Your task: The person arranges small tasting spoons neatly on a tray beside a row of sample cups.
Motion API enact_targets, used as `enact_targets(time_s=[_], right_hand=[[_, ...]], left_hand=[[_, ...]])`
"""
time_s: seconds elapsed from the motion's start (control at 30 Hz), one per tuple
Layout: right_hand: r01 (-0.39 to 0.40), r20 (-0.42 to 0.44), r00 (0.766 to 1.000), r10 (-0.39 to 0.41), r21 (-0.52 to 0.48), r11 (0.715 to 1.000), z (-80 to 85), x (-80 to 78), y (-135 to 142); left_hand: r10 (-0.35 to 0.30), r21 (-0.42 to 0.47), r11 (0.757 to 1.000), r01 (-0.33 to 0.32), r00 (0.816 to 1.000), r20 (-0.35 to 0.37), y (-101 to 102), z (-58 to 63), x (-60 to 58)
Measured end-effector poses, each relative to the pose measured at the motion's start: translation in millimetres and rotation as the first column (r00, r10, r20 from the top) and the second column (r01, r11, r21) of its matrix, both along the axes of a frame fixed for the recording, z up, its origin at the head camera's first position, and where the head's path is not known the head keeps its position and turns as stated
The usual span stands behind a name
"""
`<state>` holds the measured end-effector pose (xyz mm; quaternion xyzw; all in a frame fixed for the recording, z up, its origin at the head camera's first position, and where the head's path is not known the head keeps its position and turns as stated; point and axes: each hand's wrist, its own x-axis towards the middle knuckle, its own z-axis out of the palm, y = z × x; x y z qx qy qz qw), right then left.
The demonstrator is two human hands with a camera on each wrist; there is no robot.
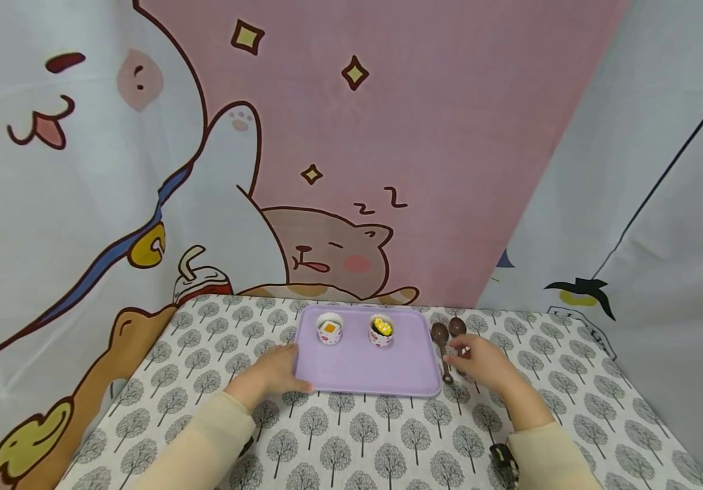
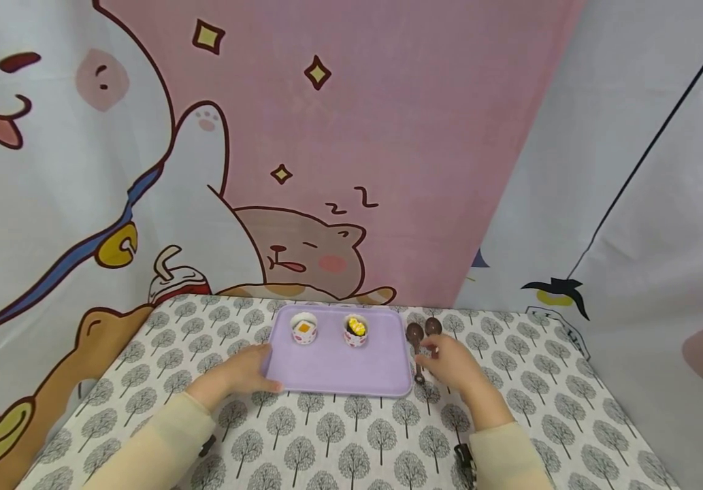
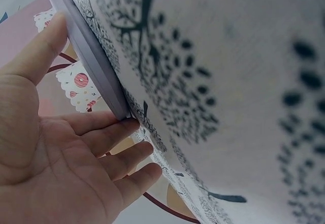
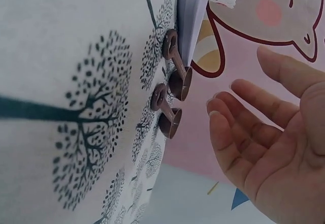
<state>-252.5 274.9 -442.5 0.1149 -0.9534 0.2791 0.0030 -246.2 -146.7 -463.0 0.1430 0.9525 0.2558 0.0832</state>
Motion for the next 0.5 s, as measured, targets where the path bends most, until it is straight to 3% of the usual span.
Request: enact_targets(time_s=[0.5], right_hand=[[0.088, 0.035, 0.996, -0.085, -0.126, 0.988, -10.0, -14.7, 10.4]], left_hand=[[0.009, 0.006, 1.0, -0.009, 1.0, 0.003, 1.6, 0.6, 0.4]])
